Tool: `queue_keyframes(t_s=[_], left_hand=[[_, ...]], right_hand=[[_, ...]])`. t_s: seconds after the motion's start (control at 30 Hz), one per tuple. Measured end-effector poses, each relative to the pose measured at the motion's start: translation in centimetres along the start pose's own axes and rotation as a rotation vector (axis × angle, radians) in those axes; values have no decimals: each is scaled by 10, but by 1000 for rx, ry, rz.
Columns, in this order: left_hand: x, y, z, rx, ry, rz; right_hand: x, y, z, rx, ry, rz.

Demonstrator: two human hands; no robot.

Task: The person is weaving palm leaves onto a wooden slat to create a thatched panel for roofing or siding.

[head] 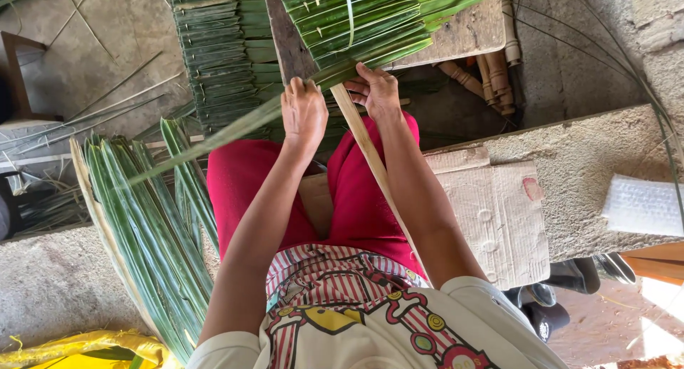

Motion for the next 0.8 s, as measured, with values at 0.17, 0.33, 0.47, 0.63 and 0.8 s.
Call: queue_keyframes(t_s=[0.17,0.33,0.47,0.63,0.8], left_hand=[[12,-5,2,-315,-386,318],[-4,31,23,-835,-982,239],[-40,113,35,-1089,-1218,171],[-57,141,28,-1389,-1541,196],[-59,139,20,-1458,-1547,247]], right_hand=[[17,-14,-15,-17,30,-56],[26,-22,-20,-14,51,-93],[25,-21,-20,-9,58,-108],[5,-12,1,-111,32,-59],[-28,-18,22,-421,28,-23]])
Point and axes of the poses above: each hand's wrist, its own x-axis towards the middle knuckle, its own y-axis out of the palm, z = x × y, the point moved 10 cm from there along x, towards the middle knuckle, and after that the axes turned 2 degrees about -z, right-handed, at the moved point
